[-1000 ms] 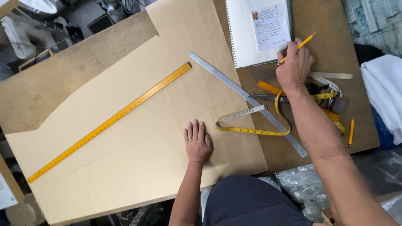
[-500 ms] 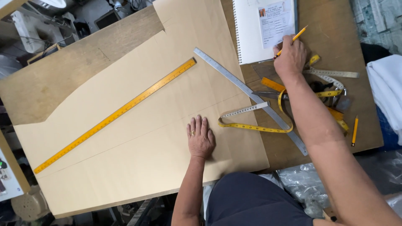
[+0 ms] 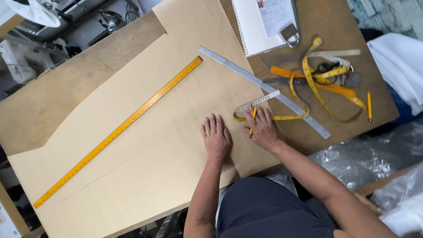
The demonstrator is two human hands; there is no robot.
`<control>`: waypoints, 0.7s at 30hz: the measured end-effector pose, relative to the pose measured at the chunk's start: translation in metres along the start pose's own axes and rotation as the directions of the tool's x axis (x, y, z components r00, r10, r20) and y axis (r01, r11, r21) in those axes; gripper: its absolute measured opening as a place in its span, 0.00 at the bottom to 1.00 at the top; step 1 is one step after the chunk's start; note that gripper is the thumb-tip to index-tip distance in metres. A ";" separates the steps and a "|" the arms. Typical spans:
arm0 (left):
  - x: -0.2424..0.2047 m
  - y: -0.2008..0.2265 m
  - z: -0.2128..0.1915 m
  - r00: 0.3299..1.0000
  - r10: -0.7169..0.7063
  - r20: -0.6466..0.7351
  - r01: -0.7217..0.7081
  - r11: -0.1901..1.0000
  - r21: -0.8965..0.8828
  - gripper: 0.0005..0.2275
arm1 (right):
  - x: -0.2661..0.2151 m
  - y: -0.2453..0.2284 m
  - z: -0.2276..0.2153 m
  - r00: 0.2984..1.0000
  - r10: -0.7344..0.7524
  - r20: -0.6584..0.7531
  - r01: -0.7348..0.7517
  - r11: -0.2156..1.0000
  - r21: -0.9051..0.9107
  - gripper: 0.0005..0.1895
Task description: The person measures and marks a large piece of beige fabric on a wooden table using a long ruler, a pencil, and a set square. They draw several straight lines on the fabric and briefly consult a notebook.
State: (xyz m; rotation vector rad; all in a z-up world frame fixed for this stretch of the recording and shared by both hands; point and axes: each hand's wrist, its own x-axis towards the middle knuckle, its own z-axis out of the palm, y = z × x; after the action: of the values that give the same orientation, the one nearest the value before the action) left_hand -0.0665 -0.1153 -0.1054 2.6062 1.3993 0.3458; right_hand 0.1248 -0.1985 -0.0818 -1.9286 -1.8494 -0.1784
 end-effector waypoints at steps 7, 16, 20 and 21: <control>-0.057 -0.064 -0.049 0.956 0.099 0.277 -0.089 0.995 -0.048 0.27 | 0.024 0.001 0.006 0.996 0.083 0.040 -0.075 0.983 -0.169 0.31; -0.171 -0.165 -0.078 0.989 0.112 0.097 -0.122 0.987 0.108 0.26 | 0.018 0.004 0.005 0.835 0.517 0.186 -0.443 0.834 -0.328 0.26; -0.171 -0.169 -0.077 0.995 0.089 0.039 -0.090 0.995 0.036 0.26 | 0.001 -0.080 0.005 0.873 0.413 0.261 -0.382 0.910 -0.162 0.30; -0.170 -0.166 -0.077 0.996 0.086 0.025 -0.087 0.996 0.022 0.26 | -0.006 -0.099 0.005 0.891 0.359 0.277 -0.337 0.933 -0.125 0.30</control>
State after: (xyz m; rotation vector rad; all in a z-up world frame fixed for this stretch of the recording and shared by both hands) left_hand -0.3115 -0.1640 -0.0948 2.6858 1.2934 0.3107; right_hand 0.0266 -0.2029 -0.0651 -2.4102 -1.6461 0.1704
